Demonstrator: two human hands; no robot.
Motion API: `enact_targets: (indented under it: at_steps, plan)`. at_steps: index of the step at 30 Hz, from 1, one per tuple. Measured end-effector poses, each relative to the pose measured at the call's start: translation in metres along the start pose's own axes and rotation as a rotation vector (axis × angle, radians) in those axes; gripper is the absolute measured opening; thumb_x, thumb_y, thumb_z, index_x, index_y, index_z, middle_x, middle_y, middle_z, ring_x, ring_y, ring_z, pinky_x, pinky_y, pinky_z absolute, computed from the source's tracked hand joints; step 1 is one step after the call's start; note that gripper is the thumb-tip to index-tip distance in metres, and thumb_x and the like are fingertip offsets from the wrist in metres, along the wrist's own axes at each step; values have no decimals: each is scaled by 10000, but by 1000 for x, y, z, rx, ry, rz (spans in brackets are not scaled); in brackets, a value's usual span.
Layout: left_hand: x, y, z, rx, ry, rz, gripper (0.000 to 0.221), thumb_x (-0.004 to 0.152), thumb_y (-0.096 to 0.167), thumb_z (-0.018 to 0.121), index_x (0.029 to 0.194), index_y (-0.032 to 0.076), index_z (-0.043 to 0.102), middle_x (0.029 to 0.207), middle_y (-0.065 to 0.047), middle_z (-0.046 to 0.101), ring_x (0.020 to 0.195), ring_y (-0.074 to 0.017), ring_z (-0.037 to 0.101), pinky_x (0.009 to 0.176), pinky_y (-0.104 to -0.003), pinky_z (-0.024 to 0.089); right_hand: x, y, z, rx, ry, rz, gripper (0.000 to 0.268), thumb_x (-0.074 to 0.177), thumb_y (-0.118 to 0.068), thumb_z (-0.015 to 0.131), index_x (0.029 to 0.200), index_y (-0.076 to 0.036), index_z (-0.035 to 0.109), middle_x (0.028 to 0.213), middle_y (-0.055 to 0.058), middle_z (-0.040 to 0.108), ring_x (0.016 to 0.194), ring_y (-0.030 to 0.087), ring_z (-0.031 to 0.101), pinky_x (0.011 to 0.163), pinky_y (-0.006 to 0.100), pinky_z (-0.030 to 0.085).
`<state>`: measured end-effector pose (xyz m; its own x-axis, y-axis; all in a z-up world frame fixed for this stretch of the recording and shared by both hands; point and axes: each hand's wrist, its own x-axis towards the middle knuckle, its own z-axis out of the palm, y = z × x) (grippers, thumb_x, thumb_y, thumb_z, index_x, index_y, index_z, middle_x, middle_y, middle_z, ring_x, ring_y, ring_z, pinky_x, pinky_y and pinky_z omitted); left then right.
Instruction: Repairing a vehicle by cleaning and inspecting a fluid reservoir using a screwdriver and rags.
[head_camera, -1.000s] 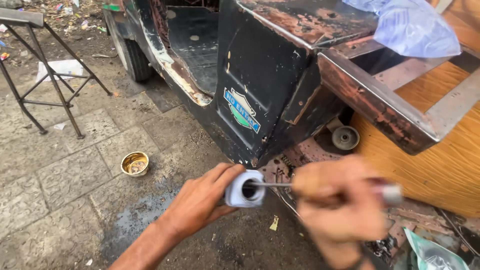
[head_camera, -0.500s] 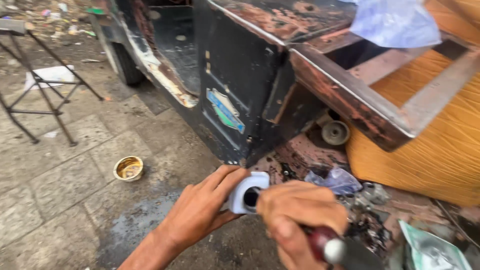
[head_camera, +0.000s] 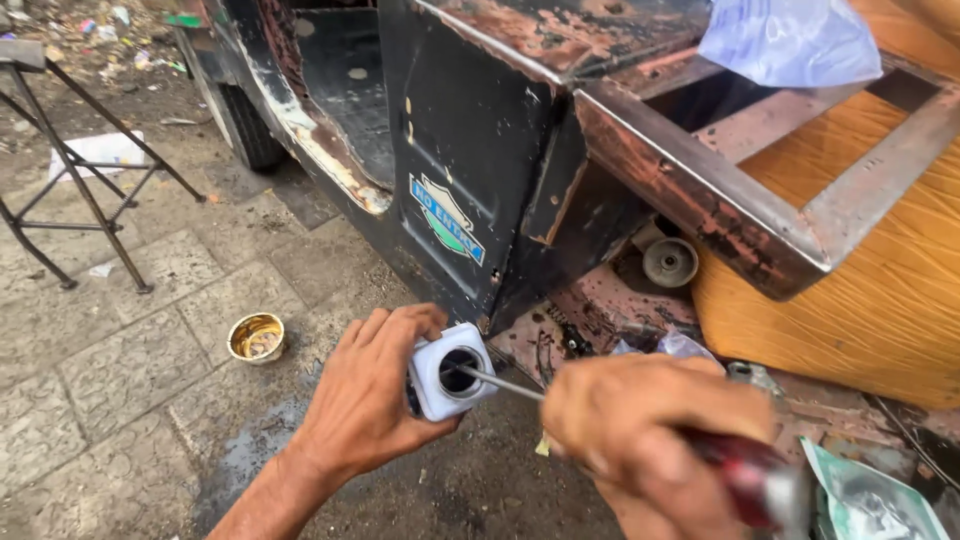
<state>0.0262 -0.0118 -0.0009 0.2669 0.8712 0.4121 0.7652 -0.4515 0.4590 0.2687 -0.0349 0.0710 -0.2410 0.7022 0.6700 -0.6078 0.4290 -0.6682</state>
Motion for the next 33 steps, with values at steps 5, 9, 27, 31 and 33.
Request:
enact_targets:
  at_steps: [5, 9, 27, 31, 33]
  plan:
    - [0, -3, -2, 46, 188, 110, 749, 596, 328, 905, 1155, 78, 474, 1305, -107, 643, 1077, -291, 637, 908, -443, 524, 36, 17, 27, -771, -128, -13, 305, 909, -272, 688, 995, 14, 628, 976, 127, 656, 912, 229, 674, 820, 362, 562]
    - [3, 1, -8, 74, 291, 90, 725, 632, 178, 876, 1234, 80, 486, 1266, -113, 662, 1134, -306, 627, 957, -452, 506, 26, 56, 21, -963, -165, 274, 663, 776, -305, 845, 1340, -33, 625, 1267, 179, 573, 1096, 312, 659, 896, 367, 552]
    - [-42, -119, -23, -1668, 424, -938, 661, 913, 649, 528, 1238, 80, 613, 999, -108, 720, 862, -272, 734, 755, -472, 623, 65, 178, 113, -1115, -629, 282, 741, 661, -384, 886, 1321, -137, 656, 1461, 164, 565, 1237, 380, 581, 964, 482, 478]
    - [-35, -162, -4, -1718, 696, -949, 499, 964, 570, 535, 1156, 118, 619, 928, -118, 684, 776, -272, 681, 632, -410, 613, 71, 196, 112, -1066, -645, -19, 932, 659, -414, 918, 1430, -40, 552, 1473, 328, 464, 1289, 488, 525, 1012, 511, 467]
    - [-29, -171, -11, -1720, 797, -986, 490, 948, 560, 535, 1160, 125, 610, 969, -121, 688, 815, -261, 693, 644, -414, 624, 73, 180, 121, -1059, -566, -86, 802, 688, -394, 911, 1351, -69, 597, 1353, 274, 525, 1228, 427, 577, 998, 479, 495]
